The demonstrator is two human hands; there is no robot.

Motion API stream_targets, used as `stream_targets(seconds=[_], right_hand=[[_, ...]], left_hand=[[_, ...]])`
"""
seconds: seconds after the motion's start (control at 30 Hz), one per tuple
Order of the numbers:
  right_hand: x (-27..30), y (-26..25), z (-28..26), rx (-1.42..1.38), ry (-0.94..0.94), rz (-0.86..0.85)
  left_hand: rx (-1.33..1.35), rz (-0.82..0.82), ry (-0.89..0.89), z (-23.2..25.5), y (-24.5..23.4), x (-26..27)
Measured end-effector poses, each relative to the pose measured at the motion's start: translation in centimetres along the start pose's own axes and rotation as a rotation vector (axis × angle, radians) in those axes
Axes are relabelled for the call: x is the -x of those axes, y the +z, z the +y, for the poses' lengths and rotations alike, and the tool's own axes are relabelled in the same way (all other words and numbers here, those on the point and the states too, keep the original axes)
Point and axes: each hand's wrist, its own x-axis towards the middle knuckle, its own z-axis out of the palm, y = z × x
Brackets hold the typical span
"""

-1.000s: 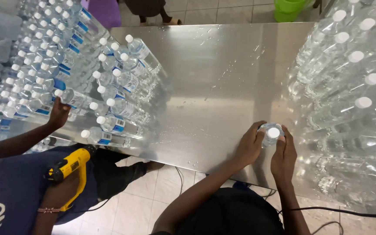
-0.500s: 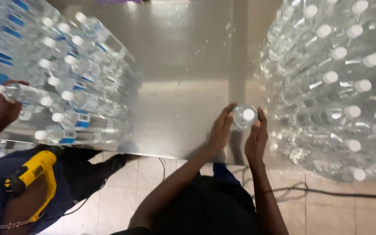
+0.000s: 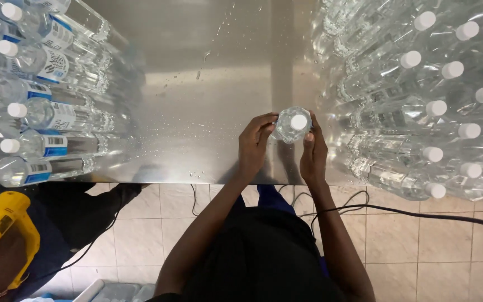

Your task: Manually applying labels to plastic water bottles on a production table

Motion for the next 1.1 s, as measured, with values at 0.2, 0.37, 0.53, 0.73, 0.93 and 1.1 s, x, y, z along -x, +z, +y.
stream_targets(seconds=[0.2,0.37,0.53,0.73,0.93,1.1], right_hand=[[0.4,0.0,1.4,-0.068,0.005,-0.04],[0.1,-0.1,0.8,0.042,0.096,-0.074],[-0.6,-0.5,-0.1,0.09,0.189,-0.093],[-0.6,-0.6,-0.8,0.105,0.314,-0.142],[-0.4,-0.4,-0.2,0.092,0.287,-0.111],[-0.4,-0.5,-0.8,0.081,0.263,-0.109]], left_hand=[[-0.192,-0.037,0.095,-0.7,-1.1,-1.4],[-0.224,-0.191,0.129,-0.3,-1.7,-1.8],[-0.236,-0.268,0.144,0.3,-2.1,-2.2],[-0.163,-0.308,0.08,0.4,-2.3,-1.9],[-0.131,-0.264,0.069,-0.7,-2.5,-1.4],[-0.216,-0.218,0.152,-1.0,-2.4,-1.8]])
